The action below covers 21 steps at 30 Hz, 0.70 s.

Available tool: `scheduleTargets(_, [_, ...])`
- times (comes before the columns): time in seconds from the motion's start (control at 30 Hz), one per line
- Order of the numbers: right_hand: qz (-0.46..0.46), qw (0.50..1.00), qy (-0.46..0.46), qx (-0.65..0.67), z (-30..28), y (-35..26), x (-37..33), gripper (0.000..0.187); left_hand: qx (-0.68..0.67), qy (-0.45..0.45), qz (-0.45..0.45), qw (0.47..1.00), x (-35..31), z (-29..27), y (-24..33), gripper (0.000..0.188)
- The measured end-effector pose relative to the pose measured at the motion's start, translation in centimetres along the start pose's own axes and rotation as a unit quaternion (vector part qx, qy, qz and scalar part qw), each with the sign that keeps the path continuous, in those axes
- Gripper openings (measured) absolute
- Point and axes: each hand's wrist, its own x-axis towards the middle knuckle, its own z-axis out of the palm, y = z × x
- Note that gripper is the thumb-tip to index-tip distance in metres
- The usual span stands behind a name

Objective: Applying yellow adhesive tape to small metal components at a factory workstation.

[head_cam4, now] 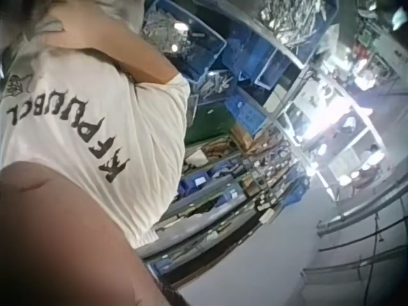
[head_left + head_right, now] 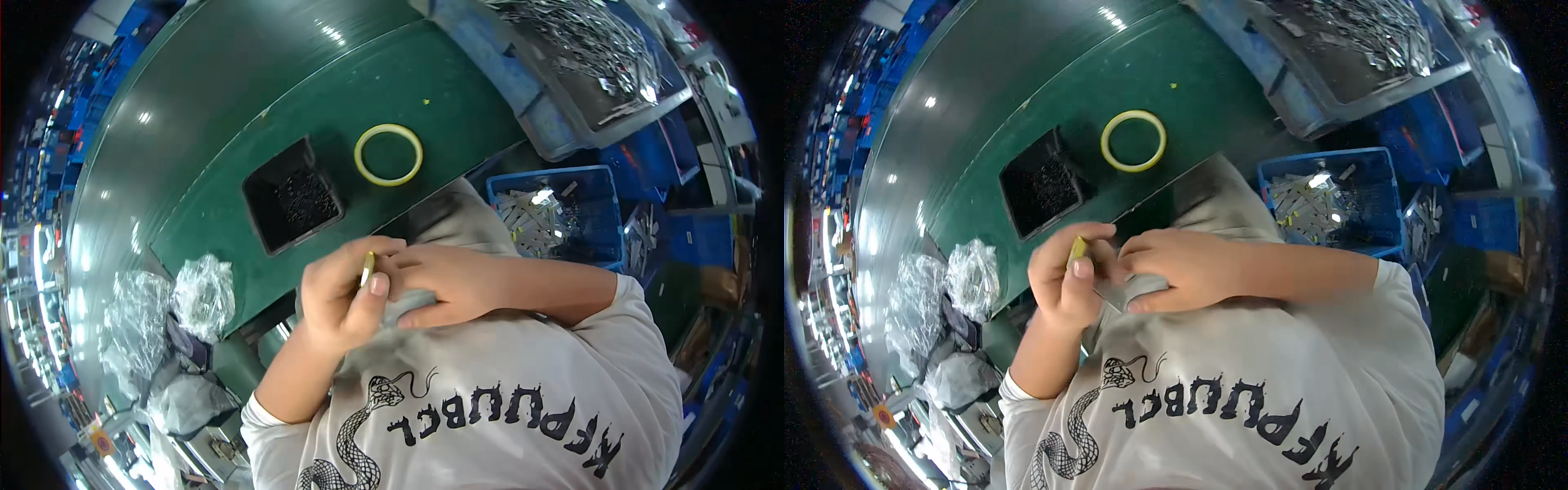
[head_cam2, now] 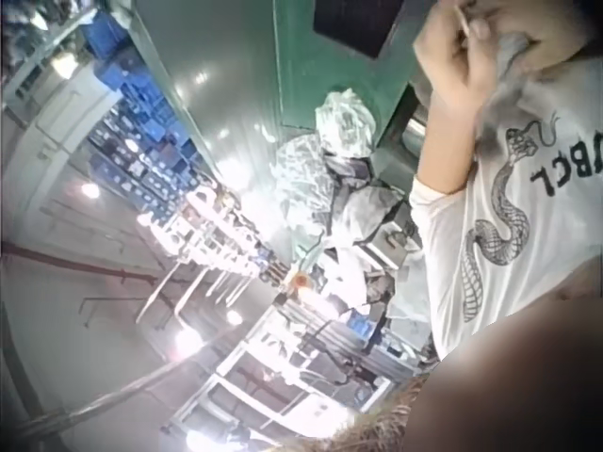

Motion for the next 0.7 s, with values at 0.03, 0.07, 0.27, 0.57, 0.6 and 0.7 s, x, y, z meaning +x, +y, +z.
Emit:
scheduleTargets(0.03, [-0.005,0.998,-0.021,0.063,0.0,0.1,0.1,0.036,0.024,-0.003,0.033,0.999,0.4,0.6,0.0,0.036])
scheduleTargets(0.07, [-0.010,0.992,-0.041,0.123,-0.2,0.3,0.0,0.035,0.045,-0.005,0.070,0.997,0.6,1.1,-0.1,0.035])
scheduleTargets(0.27, [0.093,0.995,0.015,0.014,-2.2,1.0,-4.4,0.026,0.015,-0.114,0.138,0.984,1.5,3.7,-1.6,0.022])
scheduleTargets(0.57, [0.139,0.891,0.070,-0.427,-13.8,-3.4,-16.7,0.040,0.180,-0.073,-0.061,0.979,-4.8,-2.1,-3.8,0.047])
scheduleTargets(0.6, [0.145,0.881,0.110,-0.437,-14.7,-3.9,-17.0,0.045,0.160,-0.040,-0.099,0.981,-5.8,-2.7,-4.3,0.043])
scheduleTargets(0.7, [0.078,0.815,0.246,-0.519,-17.6,-4.3,-14.8,0.035,0.158,0.031,-0.139,0.977,-7.3,-3.9,-5.8,0.030])
